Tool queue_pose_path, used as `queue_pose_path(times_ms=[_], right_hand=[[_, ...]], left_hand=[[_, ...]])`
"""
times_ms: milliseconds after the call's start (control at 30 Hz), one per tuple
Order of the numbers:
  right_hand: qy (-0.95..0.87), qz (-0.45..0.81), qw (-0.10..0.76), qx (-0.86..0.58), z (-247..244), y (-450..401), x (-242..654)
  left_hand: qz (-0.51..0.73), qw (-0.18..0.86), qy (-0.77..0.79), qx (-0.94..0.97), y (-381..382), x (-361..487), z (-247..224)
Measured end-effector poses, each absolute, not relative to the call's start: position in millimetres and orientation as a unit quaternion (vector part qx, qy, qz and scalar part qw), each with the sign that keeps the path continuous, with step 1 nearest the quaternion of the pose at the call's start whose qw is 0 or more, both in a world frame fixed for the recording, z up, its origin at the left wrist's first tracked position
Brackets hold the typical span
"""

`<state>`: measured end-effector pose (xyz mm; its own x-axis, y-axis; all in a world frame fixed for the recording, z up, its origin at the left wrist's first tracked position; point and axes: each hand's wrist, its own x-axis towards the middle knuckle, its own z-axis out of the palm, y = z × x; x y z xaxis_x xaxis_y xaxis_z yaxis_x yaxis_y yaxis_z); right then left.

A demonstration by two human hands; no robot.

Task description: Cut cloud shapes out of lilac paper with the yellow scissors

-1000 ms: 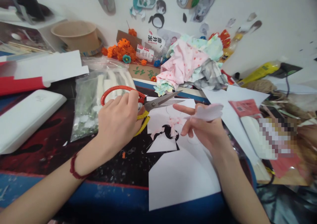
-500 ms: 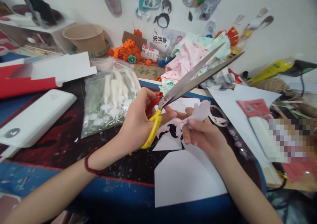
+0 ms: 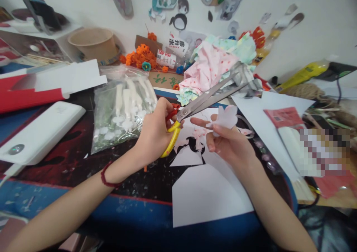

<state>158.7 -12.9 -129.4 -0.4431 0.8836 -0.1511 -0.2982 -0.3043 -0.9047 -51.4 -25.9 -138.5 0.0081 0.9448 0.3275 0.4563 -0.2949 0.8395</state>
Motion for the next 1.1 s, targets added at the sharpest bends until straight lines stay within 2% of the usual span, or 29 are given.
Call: queue_pose_path(times_ms=[133, 533, 833, 1100], right_hand=[[-0.443, 0.724, 0.404, -0.340, -131, -15, 155], [-0.532, 0.618, 0.436, -0.381, -147, -16, 152], [-0.548, 0.554, 0.482, -0.400, -147, -19, 149], [-0.568, 0.500, 0.485, -0.438, -143, -24, 143]], left_hand=[[0.478, 0.265, 0.505, 0.667, -24, -50, -136], [0.484, 0.476, 0.385, 0.625, -27, -46, -136], [0.497, 0.454, 0.406, 0.618, -28, -46, -135], [0.505, 0.434, 0.425, 0.613, -30, -45, -134]])
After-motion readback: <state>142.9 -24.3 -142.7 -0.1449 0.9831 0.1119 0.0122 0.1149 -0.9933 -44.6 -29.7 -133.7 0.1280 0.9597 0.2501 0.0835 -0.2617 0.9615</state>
